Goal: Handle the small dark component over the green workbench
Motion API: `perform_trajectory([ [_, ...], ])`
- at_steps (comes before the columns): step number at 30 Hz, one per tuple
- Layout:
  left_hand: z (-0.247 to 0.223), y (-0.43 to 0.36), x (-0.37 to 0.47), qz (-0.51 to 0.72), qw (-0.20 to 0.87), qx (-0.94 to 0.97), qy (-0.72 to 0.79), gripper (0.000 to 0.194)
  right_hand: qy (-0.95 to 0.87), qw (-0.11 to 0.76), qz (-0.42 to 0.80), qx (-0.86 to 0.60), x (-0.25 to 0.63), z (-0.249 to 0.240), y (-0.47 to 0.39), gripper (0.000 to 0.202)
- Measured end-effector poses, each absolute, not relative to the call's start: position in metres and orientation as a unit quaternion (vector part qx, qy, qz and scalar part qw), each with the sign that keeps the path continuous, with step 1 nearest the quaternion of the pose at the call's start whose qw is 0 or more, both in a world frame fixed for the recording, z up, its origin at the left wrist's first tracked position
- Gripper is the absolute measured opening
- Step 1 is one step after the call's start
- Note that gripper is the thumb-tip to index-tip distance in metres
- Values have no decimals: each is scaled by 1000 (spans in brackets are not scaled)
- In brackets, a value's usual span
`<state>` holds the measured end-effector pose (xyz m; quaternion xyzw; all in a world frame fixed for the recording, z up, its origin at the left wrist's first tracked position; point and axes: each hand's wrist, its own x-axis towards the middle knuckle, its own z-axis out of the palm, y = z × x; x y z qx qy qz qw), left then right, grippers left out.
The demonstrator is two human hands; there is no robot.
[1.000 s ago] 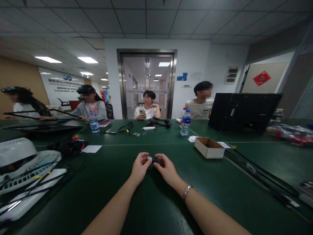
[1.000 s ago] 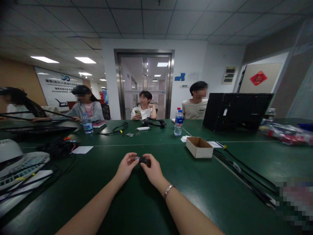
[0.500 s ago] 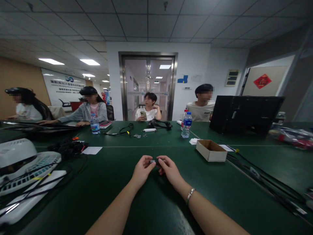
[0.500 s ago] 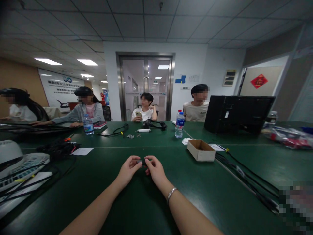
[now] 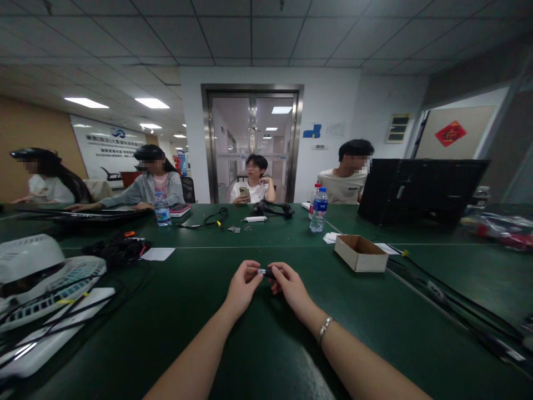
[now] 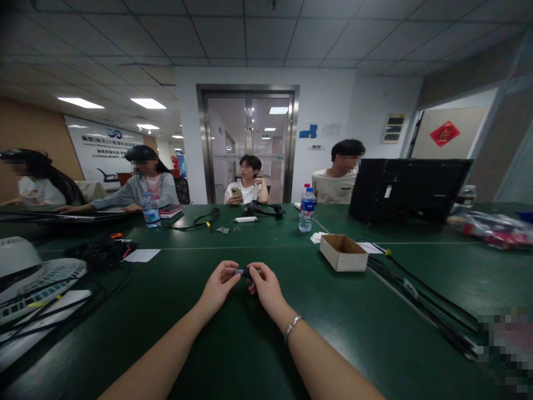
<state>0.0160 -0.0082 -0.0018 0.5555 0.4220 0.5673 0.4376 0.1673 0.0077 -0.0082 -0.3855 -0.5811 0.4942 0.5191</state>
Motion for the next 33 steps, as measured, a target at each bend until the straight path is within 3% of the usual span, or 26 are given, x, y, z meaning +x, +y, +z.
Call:
perform_trajectory([
  [19,-8,-2,16,568,436,558,419,35,-583,518,495,-384,168,-7,6,45],
  [33,-8,-2,15,581,440,539,423,42,-585,510,506,-376,168,-6,5,45],
])
